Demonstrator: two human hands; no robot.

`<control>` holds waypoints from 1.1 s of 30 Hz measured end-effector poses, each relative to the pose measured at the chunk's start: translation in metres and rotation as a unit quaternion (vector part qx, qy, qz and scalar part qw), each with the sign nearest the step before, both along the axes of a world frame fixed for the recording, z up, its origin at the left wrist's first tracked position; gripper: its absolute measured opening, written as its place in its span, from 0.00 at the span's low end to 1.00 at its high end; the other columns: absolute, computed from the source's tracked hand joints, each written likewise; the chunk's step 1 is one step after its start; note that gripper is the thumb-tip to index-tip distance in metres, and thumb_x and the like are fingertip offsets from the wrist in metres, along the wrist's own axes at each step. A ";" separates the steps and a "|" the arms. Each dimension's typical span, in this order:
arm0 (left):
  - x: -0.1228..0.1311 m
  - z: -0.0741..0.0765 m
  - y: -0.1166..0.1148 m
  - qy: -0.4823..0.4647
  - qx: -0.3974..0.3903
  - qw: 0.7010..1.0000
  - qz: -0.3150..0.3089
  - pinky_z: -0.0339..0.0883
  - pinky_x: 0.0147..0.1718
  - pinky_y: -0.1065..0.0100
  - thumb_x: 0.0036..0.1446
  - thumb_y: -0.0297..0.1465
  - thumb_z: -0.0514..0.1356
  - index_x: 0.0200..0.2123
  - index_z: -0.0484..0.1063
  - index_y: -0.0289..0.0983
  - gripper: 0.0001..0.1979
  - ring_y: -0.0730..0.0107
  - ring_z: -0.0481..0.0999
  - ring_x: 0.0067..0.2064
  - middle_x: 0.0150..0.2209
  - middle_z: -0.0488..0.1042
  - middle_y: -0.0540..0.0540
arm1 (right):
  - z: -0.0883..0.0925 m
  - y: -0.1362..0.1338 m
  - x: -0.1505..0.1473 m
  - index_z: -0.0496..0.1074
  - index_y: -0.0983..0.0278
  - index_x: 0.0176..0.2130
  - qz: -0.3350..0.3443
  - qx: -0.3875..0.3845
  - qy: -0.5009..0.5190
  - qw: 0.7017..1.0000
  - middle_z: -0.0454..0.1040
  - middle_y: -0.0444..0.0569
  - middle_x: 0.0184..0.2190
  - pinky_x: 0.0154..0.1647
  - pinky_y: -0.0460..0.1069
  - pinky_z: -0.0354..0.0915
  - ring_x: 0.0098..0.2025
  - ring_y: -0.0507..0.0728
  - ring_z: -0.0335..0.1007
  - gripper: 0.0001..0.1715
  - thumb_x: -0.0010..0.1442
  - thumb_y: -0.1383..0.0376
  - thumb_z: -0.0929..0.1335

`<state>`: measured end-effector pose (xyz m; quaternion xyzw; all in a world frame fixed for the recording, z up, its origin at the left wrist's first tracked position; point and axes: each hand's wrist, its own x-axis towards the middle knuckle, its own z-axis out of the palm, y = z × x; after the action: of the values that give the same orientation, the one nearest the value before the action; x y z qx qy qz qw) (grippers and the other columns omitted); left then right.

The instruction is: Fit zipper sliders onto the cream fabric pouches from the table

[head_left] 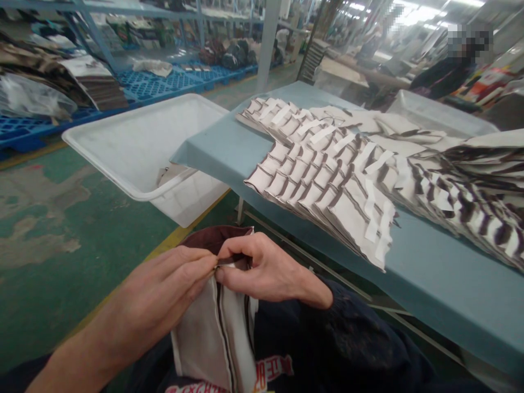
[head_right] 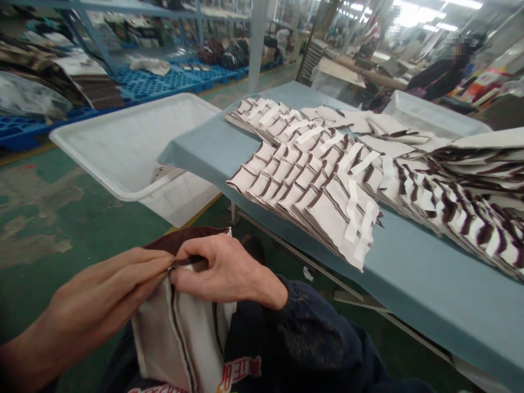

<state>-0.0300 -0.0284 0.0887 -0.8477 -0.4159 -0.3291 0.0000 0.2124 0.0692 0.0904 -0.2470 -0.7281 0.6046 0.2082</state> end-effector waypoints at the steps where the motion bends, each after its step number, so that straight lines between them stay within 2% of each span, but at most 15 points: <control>1: 0.000 -0.003 0.000 0.002 0.006 1.000 0.005 0.92 0.56 0.66 0.92 0.28 0.56 0.63 0.82 0.43 0.13 0.58 0.97 0.49 0.53 0.94 0.44 | -0.002 0.001 0.000 0.76 0.60 0.35 -0.001 -0.013 0.008 1.000 0.68 0.35 0.26 0.32 0.46 0.57 0.30 0.50 0.60 0.07 0.66 0.63 0.75; 5: -0.001 -0.012 -0.003 0.014 0.018 1.000 -0.002 0.92 0.59 0.59 0.92 0.31 0.59 0.66 0.82 0.40 0.12 0.54 0.97 0.53 0.56 0.95 0.40 | -0.008 0.001 0.001 0.76 0.59 0.36 -0.003 -0.072 0.017 0.997 0.68 0.35 0.27 0.30 0.45 0.57 0.29 0.50 0.59 0.12 0.67 0.59 0.79; 7: 0.002 -0.018 -0.008 0.023 0.021 1.000 -0.004 0.91 0.63 0.55 0.91 0.31 0.61 0.69 0.82 0.38 0.14 0.50 0.96 0.58 0.60 0.95 0.36 | -0.009 -0.001 0.002 0.77 0.60 0.37 -0.008 -0.091 0.014 0.996 0.70 0.36 0.28 0.30 0.45 0.56 0.30 0.50 0.59 0.16 0.68 0.55 0.81; 11: 0.015 -0.033 -0.024 0.019 0.048 0.997 0.057 0.82 0.78 0.45 0.91 0.31 0.60 0.80 0.78 0.35 0.22 0.43 0.90 0.73 0.72 0.90 0.31 | -0.007 -0.005 0.005 0.76 0.59 0.36 -0.020 -0.106 0.026 0.994 0.70 0.38 0.29 0.30 0.47 0.57 0.31 0.52 0.59 0.27 0.68 0.45 0.84; 14: 0.024 -0.043 -0.034 0.027 0.046 0.997 0.063 0.77 0.82 0.43 0.93 0.35 0.58 0.86 0.71 0.34 0.27 0.41 0.85 0.79 0.76 0.87 0.28 | -0.007 -0.008 0.007 0.75 0.58 0.34 -0.044 -0.128 0.047 0.990 0.70 0.40 0.30 0.33 0.50 0.60 0.34 0.54 0.61 0.34 0.68 0.37 0.84; 17: 0.027 -0.050 -0.039 0.024 0.036 0.997 0.071 0.74 0.84 0.37 0.93 0.38 0.57 0.88 0.68 0.34 0.29 0.37 0.83 0.80 0.78 0.84 0.25 | -0.010 -0.008 0.008 0.75 0.59 0.34 -0.051 -0.121 0.068 0.989 0.68 0.40 0.29 0.33 0.50 0.58 0.33 0.54 0.59 0.40 0.70 0.29 0.82; 19: 0.024 -0.052 -0.041 0.001 0.014 0.997 0.071 0.72 0.84 0.32 0.92 0.36 0.56 0.87 0.70 0.38 0.28 0.35 0.86 0.78 0.78 0.85 0.28 | -0.012 -0.008 0.011 0.75 0.59 0.35 -0.030 -0.103 0.073 0.992 0.67 0.38 0.29 0.32 0.49 0.58 0.32 0.53 0.58 0.42 0.72 0.27 0.80; 21: 0.020 -0.048 -0.041 -0.037 -0.019 0.997 0.058 0.72 0.84 0.33 0.90 0.30 0.55 0.83 0.74 0.43 0.26 0.41 0.90 0.72 0.74 0.89 0.33 | -0.010 -0.009 0.015 0.75 0.59 0.37 -0.003 -0.081 0.065 0.995 0.67 0.39 0.30 0.33 0.49 0.60 0.33 0.53 0.59 0.40 0.74 0.29 0.80; 24: 0.013 -0.031 -0.036 -0.084 -0.054 0.994 0.037 0.77 0.82 0.42 0.85 0.21 0.58 0.74 0.81 0.50 0.26 0.56 0.94 0.60 0.64 0.94 0.46 | -0.001 -0.013 0.023 0.77 0.58 0.39 0.019 -0.037 0.020 0.999 0.71 0.41 0.32 0.36 0.51 0.66 0.34 0.55 0.64 0.27 0.80 0.42 0.78; 26: 0.009 -0.015 -0.030 -0.101 -0.083 0.991 0.020 0.81 0.78 0.46 0.84 0.21 0.61 0.70 0.84 0.52 0.25 0.60 0.95 0.53 0.57 0.96 0.51 | 0.004 -0.016 0.026 0.79 0.57 0.41 0.024 -0.002 -0.009 1.000 0.74 0.43 0.33 0.37 0.52 0.69 0.34 0.57 0.68 0.17 0.83 0.52 0.76; 28: 0.008 0.002 -0.022 -0.123 -0.114 0.986 0.008 0.84 0.75 0.52 0.83 0.22 0.65 0.63 0.87 0.53 0.20 0.63 0.95 0.50 0.50 0.96 0.56 | 0.006 -0.019 0.028 0.80 0.57 0.42 0.023 0.045 -0.013 0.999 0.77 0.44 0.33 0.38 0.53 0.71 0.34 0.57 0.71 0.13 0.84 0.59 0.74; 29: 0.008 0.010 -0.018 -0.135 -0.127 0.983 0.008 0.85 0.71 0.57 0.82 0.23 0.67 0.58 0.88 0.53 0.17 0.65 0.95 0.47 0.46 0.95 0.58 | 0.006 -0.021 0.028 0.81 0.57 0.43 0.025 0.073 -0.009 0.997 0.79 0.44 0.33 0.39 0.53 0.72 0.34 0.57 0.72 0.12 0.84 0.60 0.73; 31: 0.009 0.023 -0.011 -0.163 -0.147 0.976 0.010 0.87 0.56 0.69 0.81 0.26 0.68 0.48 0.88 0.52 0.12 0.69 0.93 0.41 0.39 0.92 0.61 | 0.003 -0.023 0.028 0.82 0.57 0.45 0.024 0.135 -0.002 0.990 0.83 0.46 0.35 0.41 0.53 0.73 0.35 0.57 0.75 0.12 0.86 0.60 0.73; 33: 0.009 0.032 -0.004 -0.173 -0.181 0.968 0.005 0.81 0.38 0.75 0.81 0.29 0.68 0.41 0.88 0.50 0.12 0.71 0.89 0.33 0.34 0.89 0.61 | -0.001 -0.023 0.028 0.82 0.58 0.48 0.031 0.200 0.006 0.979 0.85 0.47 0.37 0.43 0.52 0.74 0.36 0.58 0.78 0.14 0.89 0.58 0.71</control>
<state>-0.0206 -0.0322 0.1206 -0.7616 -0.4664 -0.3901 -0.2242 0.2402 0.0460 0.0890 -0.1742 -0.8403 0.4543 0.2389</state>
